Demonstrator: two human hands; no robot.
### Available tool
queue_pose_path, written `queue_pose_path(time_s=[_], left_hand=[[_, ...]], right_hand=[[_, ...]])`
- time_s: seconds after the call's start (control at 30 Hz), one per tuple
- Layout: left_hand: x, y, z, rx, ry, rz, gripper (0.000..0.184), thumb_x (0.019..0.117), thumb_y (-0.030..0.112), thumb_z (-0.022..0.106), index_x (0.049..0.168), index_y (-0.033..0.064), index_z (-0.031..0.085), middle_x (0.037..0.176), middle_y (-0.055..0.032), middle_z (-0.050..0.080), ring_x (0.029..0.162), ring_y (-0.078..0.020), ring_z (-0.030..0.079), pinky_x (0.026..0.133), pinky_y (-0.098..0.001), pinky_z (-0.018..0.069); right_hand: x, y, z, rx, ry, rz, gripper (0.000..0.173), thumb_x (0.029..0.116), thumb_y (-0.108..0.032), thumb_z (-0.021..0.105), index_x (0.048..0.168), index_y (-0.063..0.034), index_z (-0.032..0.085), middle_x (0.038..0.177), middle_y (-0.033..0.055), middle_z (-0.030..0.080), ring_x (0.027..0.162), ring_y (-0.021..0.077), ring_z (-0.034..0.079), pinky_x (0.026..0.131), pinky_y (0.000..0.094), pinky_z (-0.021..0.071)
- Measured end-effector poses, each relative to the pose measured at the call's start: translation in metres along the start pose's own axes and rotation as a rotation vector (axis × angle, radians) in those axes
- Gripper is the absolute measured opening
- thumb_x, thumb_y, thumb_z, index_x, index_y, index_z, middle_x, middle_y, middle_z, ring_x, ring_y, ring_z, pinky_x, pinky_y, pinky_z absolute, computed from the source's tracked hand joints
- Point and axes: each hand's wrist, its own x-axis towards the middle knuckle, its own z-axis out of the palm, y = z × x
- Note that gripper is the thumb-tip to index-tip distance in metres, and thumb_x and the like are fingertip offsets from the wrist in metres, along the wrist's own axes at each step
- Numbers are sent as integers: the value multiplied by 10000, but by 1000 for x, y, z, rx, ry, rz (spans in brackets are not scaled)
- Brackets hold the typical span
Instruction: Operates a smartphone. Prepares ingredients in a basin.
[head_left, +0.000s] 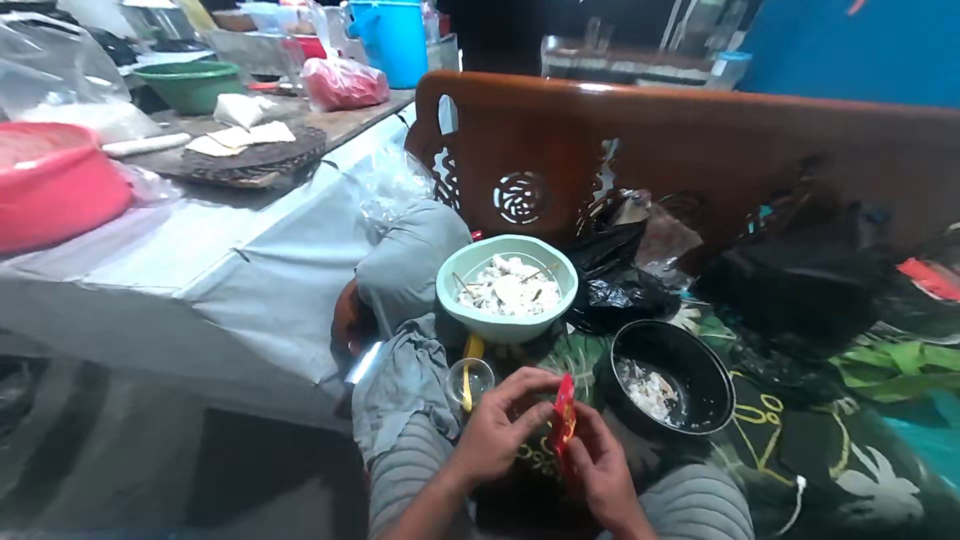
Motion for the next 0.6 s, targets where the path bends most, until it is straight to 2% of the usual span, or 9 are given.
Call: queue_pose_path(time_s=[0.07,0.13,0.2,0.33,0.43,0.6], left_hand=[[-10,5,16,139,2,64,246,1009,89,632,1229,3,702,1297,-114,658,1174,-213,660,993,-371,596],[-21,8,29,219,29,140,224,1010,84,623,1197,20,728,1286,-121,672,1241,-248,631,1068,-409,554],[-26,8,33,260,73,186,210,1002,87,641,1177,17,734,1275,-127,679,1250,-267,630,1077,-425,551],[-33,8,28,272,117,216,214,979,74,682,1174,4,737,1257,-139,691,1205,-273,665,1025,-416,595],[-39,8,24,325,158,268,178,983,56,672,1136,9,750,1182,-116,720,1098,-208,705,956,-355,619],[-44,2,23,421,217,327,193,990,25,612,1147,3,723,1101,-88,742,995,-145,724,874,-309,634]], right_hand=[[-3,-4,3,-88,4,-104,541,964,-364,718,1380,-69,540,1183,11,714,1025,81,706,884,272,619],[-7,-8,5,-137,-1,-167,557,978,-405,693,1376,-52,528,1200,17,706,1061,76,695,911,267,612],[-10,-11,5,-198,-22,-185,574,1000,-408,659,1388,-10,521,1212,35,705,1080,73,691,928,265,607],[-12,-21,7,-317,-37,-171,585,976,-364,694,1364,52,557,1131,63,728,986,66,709,859,262,627],[-11,-28,6,-398,-54,-170,618,968,-389,696,1374,58,565,1204,88,724,1048,80,708,897,275,621],[-11,-35,7,-490,-14,-213,630,942,-377,738,1375,52,575,1155,72,737,1006,59,713,882,259,623]])
